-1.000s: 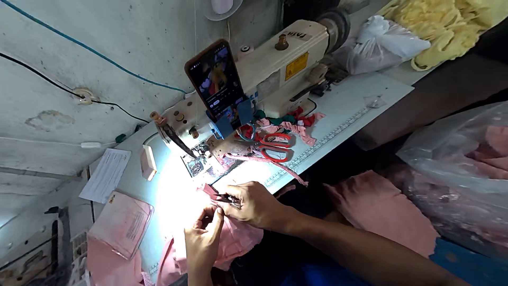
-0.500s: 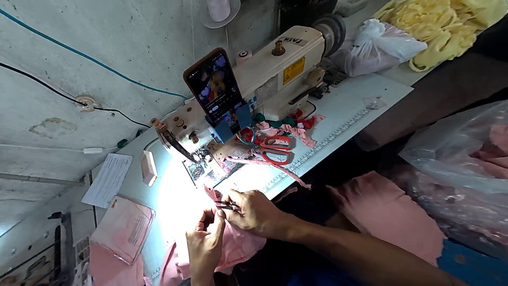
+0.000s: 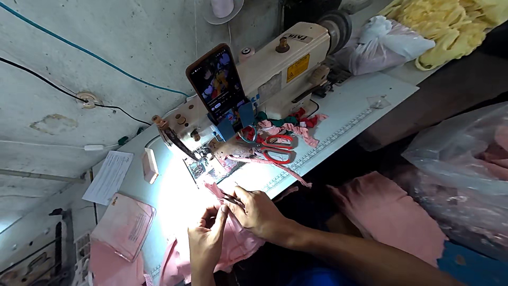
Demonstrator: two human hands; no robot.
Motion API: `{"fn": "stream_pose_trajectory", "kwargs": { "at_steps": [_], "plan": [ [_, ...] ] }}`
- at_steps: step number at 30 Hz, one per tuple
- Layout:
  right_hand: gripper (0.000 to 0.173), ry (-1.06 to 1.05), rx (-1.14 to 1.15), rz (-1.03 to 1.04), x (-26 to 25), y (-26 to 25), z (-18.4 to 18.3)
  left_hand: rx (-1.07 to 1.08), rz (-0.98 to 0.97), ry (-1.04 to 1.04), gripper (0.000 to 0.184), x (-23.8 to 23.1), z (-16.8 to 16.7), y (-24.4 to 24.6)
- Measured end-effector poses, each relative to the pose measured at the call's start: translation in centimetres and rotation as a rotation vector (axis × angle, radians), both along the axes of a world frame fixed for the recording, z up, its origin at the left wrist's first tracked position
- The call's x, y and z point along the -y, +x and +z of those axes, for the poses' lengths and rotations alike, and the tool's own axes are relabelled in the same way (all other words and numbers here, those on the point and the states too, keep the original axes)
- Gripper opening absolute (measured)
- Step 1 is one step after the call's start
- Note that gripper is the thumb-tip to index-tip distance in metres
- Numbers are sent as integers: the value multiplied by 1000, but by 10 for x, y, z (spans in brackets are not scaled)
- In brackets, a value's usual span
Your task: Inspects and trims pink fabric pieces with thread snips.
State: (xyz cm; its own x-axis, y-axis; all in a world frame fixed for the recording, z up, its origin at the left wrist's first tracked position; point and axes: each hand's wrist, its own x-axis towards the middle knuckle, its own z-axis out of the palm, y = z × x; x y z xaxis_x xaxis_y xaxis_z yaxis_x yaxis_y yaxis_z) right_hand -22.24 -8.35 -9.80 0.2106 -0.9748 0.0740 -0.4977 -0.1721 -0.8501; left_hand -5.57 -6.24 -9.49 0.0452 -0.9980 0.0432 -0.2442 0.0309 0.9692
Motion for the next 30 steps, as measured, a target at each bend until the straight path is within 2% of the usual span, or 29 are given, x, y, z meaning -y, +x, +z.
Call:
{"fn": "stream_pose_trajectory", "kwargs": {
  "at_steps": [5,10,14,19,22,30],
  "plan": [
    [22,-147,-11,145,3,-7,-6,45,-81,23,12,0,3,9],
    [36,63,218,65,6,-11,1,-19,-99,21,12,10,9,4],
    [34,210,409,166,-18,-19,13,32,3,43,8,7,15,-5],
    [21,213,221,118,-19,-19,8,-56,-11,35,7,7,14,-7],
    [20,223,153,72,-17,-16,10,-92,-19,22,7,7,12,-7],
    [18,269,161,23,-15,-15,9,-97,-13,15,7,7,10,-10]
  ]
}}
